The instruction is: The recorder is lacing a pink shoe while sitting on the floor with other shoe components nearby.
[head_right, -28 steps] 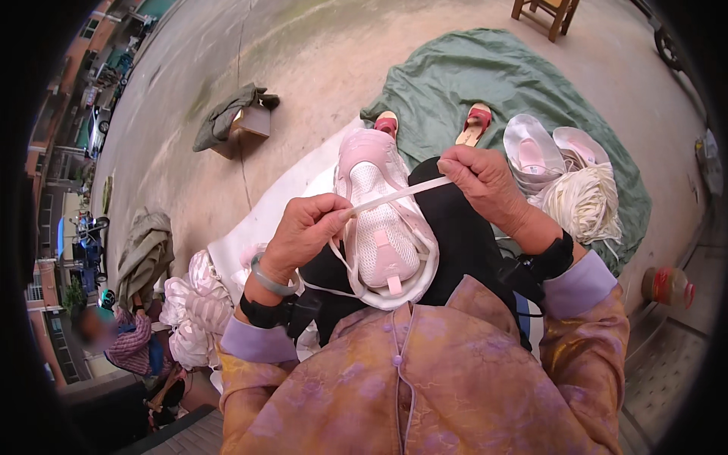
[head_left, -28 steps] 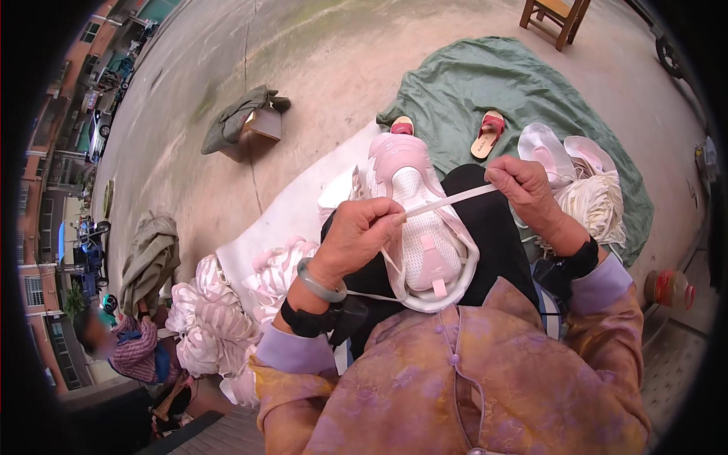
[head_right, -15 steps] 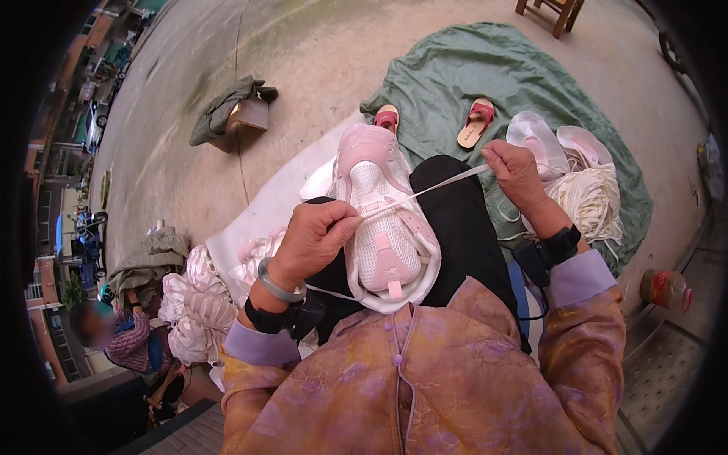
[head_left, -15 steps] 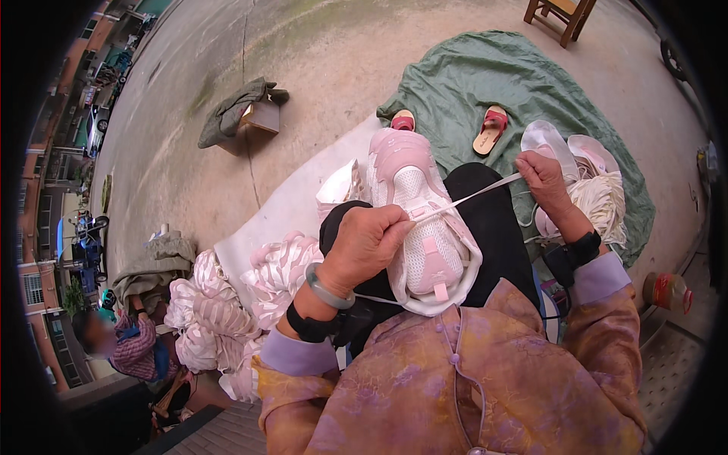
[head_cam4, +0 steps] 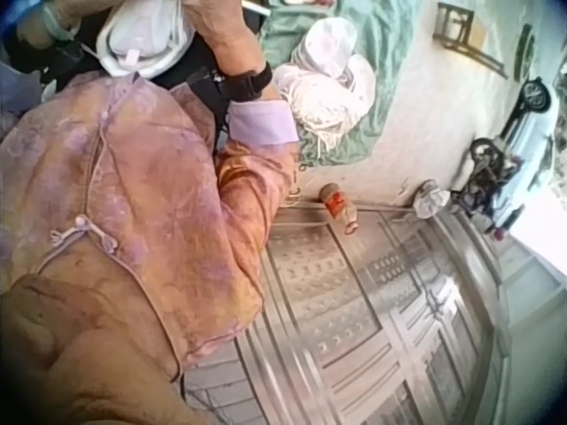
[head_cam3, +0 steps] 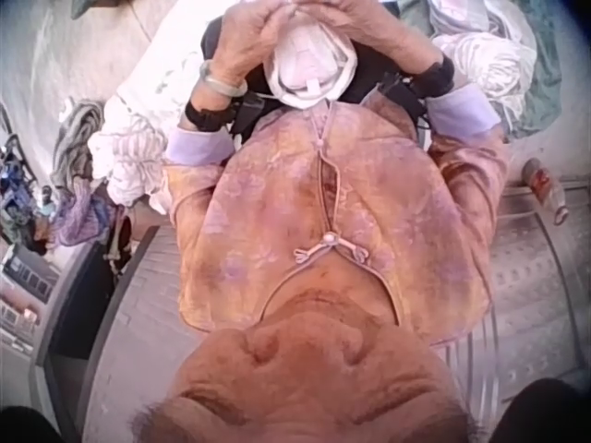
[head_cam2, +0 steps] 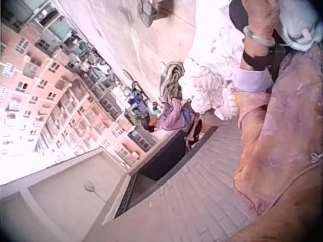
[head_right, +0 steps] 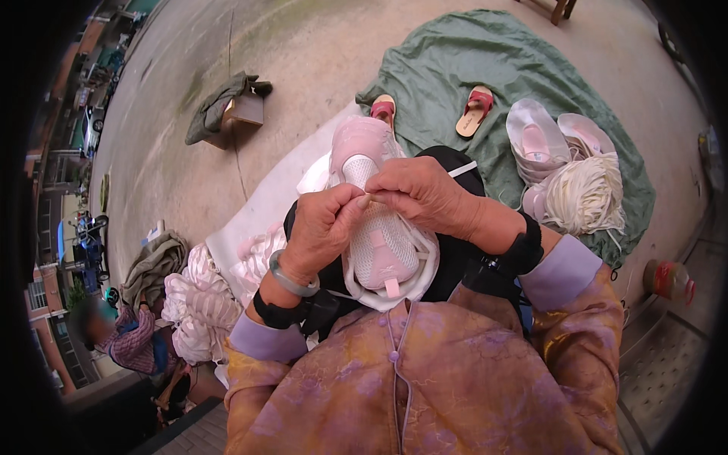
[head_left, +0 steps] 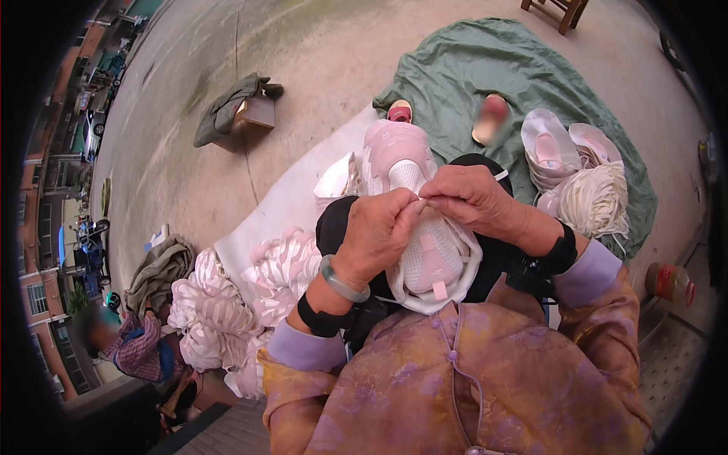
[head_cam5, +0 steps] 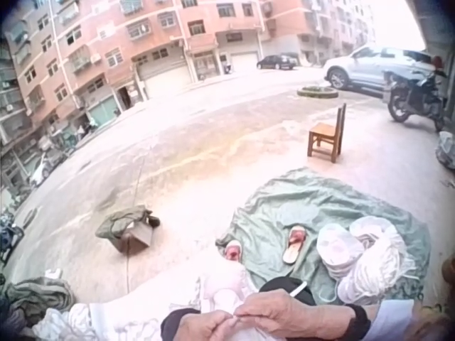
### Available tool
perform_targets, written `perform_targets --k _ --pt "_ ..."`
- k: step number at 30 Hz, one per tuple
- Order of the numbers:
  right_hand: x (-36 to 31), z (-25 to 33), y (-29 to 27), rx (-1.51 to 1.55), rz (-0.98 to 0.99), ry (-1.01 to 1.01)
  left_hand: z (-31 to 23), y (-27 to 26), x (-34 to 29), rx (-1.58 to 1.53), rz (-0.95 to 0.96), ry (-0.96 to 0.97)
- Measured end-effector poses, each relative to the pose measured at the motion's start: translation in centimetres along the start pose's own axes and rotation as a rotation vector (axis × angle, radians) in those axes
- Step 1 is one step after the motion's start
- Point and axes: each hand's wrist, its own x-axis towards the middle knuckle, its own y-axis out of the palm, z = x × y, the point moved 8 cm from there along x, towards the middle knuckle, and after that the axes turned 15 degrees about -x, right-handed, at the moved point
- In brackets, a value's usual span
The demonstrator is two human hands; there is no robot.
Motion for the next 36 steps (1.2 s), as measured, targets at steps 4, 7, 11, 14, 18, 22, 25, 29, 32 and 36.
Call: perform_targets --k 4,7,11,14,18,22,25,29,32,36 --pt "-0.2 -1.3 0.2 -0.139 -0.058 0.069 0.5 -0.4 -0.5 0.147 -0.014 -0.004" --pt "-0.2 -1.1 0.3 -0.232 -0.017 0.068 1.1 -0.6 -0.5 0.136 -0.040 0.019" --pt "-0.4 -1.2 0.3 -0.228 -0.033 0.062 1.6 -0.3 -0.6 0.138 -0.073 -0.091" --pt "-0.7 -1.5 0.5 -0.227 0.020 0.094 2.3 -0.2 -0.6 0.071 -0.090 -0.148" --pt "-0.7 -1.7 0.8 -0.210 0.009 0.114 3.1 -0.3 -1.1 0.031 -0.158 -0.165" --pt "-0.9 -1.6 0.6 -0.227 -0.005 0.084 3.2 -0.3 -1.2 0.015 -0.203 -0.136" --pt "-0.7 -1.3 0.7 -0.275 0.012 0.077 3.0 -0.3 -1.2 0.025 -0.200 -0.119" --pt "-0.5 -1.1 0.7 -0.294 0.012 0.057 3.0 -0.3 -1.4 0.024 -0.202 -0.117" --pt "-0.3 -1.1 0.9 -0.317 0.032 0.046 3.0 -0.3 -1.4 0.025 -0.200 -0.105" --pt "0.0 -1.0 1.2 -0.329 0.068 0.048 2.9 -0.2 -1.4 0.037 -0.200 -0.102"
